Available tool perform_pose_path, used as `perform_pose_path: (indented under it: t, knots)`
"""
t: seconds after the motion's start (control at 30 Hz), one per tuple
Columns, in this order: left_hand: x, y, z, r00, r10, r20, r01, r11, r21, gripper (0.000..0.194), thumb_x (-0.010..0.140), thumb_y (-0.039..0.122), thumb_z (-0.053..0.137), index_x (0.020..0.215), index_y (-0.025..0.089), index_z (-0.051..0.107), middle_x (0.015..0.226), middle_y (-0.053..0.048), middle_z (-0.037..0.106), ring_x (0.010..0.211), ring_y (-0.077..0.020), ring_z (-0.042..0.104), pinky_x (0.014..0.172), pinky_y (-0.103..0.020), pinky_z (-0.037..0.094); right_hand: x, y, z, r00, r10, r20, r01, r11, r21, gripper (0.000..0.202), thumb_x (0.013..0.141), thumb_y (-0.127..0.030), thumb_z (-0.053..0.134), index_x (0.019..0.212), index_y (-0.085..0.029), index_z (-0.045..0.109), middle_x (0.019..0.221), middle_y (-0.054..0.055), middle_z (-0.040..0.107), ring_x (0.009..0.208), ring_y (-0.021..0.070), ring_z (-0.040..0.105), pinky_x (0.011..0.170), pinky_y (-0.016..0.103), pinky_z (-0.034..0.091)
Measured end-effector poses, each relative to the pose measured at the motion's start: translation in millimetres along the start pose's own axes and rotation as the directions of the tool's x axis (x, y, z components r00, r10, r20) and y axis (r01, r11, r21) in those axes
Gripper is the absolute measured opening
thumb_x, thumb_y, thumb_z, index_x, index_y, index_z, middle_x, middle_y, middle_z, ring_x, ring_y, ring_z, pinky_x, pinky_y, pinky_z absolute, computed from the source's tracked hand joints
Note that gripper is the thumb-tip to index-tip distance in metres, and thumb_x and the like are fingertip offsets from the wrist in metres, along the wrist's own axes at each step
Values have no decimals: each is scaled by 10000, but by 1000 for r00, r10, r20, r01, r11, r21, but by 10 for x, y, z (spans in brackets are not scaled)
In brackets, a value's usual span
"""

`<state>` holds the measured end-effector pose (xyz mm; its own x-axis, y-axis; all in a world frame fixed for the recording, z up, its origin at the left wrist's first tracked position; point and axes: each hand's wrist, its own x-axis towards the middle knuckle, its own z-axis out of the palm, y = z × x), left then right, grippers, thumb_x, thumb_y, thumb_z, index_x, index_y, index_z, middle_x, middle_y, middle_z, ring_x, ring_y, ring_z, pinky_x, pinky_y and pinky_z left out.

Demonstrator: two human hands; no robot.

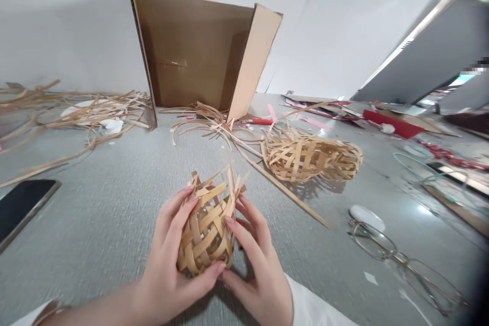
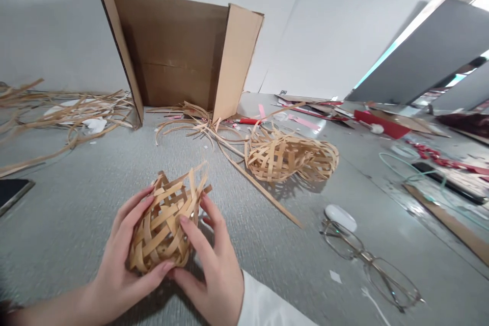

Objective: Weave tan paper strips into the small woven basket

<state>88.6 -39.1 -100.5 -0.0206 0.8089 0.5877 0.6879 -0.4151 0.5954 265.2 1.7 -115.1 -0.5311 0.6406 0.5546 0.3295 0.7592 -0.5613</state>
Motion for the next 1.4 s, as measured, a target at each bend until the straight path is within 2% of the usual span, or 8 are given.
perform_pose_path:
  t: [0.2,0.4,0.63,0.83,0.97,1.07,1.23,1.4]
  knots:
    - [13,-7,9,999,43,10,-43,998,38,704,793,248,594,1420,271,274,1426,-115,329,1323,-297,341,1070,-478,361,-45,22,4,1000,-19,-2,19,1000,4,561,948,-396,489,1457,-401,252,1535,41,82,1351,303,321,944,452,517]
    - [44,2,-12,995,89,40,-92,994,65,703,768,195,575,1403,303,293,1415,-113,339,1304,-325,357,1041,-527,369,-57,10,5,1000,-21,-11,21,1000,7,567,947,-414,482,1461,-412,244,1534,45,88,1341,318,338,920,456,531]
    - [65,-9,-30,992,119,49,-123,989,81,679,762,190,579,1383,278,318,1406,-113,328,1297,-318,350,1049,-514,359,-54,-10,-2,1000,-23,-7,23,1000,6,574,949,-399,488,1466,-403,239,1536,43,86,1352,303,323,931,428,529]
    - [31,6,-45,997,55,55,-56,998,23,709,822,282,544,1454,226,227,1427,-134,319,1328,-316,318,1086,-495,338,-3,-6,-31,1000,-12,13,12,1000,-12,593,945,-418,489,1472,-395,218,1535,50,71,1352,292,323,959,430,512]
    - [39,77,-55,997,-65,32,67,997,-39,559,885,231,467,1417,303,312,1411,-87,342,1322,-279,348,1085,-461,366,8,4,-48,1000,-7,18,7,1000,-3,596,939,-429,492,1473,-371,233,1531,70,83,1330,295,353,952,422,519]
    - [43,124,-52,994,-108,15,109,993,-49,507,899,184,446,1375,335,357,1396,-62,357,1318,-248,362,1089,-425,378,-2,5,-54,1000,-13,23,13,1000,-18,585,945,-428,477,1475,-360,239,1496,89,147,1295,292,384,915,407,539]
    - [35,150,-56,994,-107,23,108,992,-60,488,903,171,435,1367,306,363,1419,-67,341,1327,-245,357,1096,-433,378,-4,4,-56,998,-48,36,49,997,-53,603,951,-420,466,1490,-344,206,1439,108,215,1249,280,413,864,387,558]
    - [35,133,-76,998,-38,53,40,998,-48,474,905,142,416,1360,261,359,1442,-67,319,1349,-215,322,1127,-403,335,1,-1,-52,998,-64,23,66,996,-65,588,960,-408,450,1492,-328,212,1433,114,223,1262,275,395,867,377,557]
